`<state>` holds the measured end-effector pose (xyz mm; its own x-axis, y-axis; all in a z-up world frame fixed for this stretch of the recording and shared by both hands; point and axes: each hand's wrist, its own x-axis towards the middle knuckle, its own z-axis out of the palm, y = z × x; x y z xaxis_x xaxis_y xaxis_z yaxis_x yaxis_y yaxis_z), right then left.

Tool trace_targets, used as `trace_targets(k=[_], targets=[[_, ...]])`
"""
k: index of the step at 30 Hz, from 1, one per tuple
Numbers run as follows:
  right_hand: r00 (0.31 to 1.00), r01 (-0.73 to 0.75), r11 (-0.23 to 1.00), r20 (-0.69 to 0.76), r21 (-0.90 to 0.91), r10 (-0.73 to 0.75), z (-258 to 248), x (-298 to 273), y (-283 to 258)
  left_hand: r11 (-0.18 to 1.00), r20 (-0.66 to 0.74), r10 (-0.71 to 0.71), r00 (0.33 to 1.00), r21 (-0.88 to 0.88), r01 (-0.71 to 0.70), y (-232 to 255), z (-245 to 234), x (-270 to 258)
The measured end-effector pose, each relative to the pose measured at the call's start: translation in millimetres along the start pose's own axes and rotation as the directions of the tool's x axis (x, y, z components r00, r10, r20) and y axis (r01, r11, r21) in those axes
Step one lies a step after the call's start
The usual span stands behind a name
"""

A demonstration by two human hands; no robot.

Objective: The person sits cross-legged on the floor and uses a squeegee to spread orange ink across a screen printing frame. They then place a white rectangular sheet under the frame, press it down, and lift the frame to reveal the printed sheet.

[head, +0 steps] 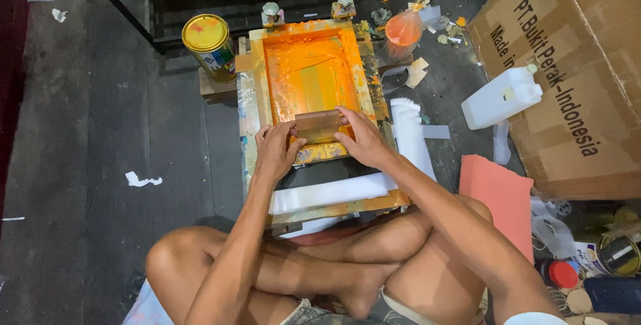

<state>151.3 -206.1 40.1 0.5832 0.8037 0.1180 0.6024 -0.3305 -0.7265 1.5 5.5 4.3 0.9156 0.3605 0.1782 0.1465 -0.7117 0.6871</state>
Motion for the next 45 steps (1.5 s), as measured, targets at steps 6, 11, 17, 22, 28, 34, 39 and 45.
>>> trace_targets(k=[6,11,17,22,28,34,39,45], targets=[[1.000,-0.023,1.000,0.000,0.016,0.023,1,19,7,0.999,0.008,-0.027,1.000,0.041,0.026,-7,0,21],[0.999,0.010,1.000,-0.043,0.017,-0.009,0,50,14,0.999,-0.013,-0.022,1.000,0.031,0.022,-14,-4,57],[0.991,0.044,0.999,-0.129,0.008,-0.043,-2,84,17,0.999,-0.062,-0.049,0.997,0.015,0.051,-12,-11,90],[0.982,0.069,0.998,-0.177,0.004,-0.067,0,104,22,0.999,-0.098,-0.020,0.995,0.034,0.023,-16,-12,107],[0.933,0.208,0.972,-0.275,-0.110,-0.231,7,118,34,0.997,-0.217,-0.032,0.976,0.059,0.046,-18,-6,115],[0.963,0.165,0.973,-0.186,-0.163,-0.194,5,107,26,0.994,-0.213,-0.019,0.977,0.104,0.042,-18,-5,107],[0.947,0.247,0.953,-0.163,-0.178,-0.276,-4,80,8,0.996,-0.142,-0.015,0.990,0.082,0.026,-10,-9,85],[0.963,0.255,0.962,-0.064,-0.094,-0.262,-9,38,-7,0.996,-0.036,-0.033,0.999,0.077,0.036,-10,-5,43]])
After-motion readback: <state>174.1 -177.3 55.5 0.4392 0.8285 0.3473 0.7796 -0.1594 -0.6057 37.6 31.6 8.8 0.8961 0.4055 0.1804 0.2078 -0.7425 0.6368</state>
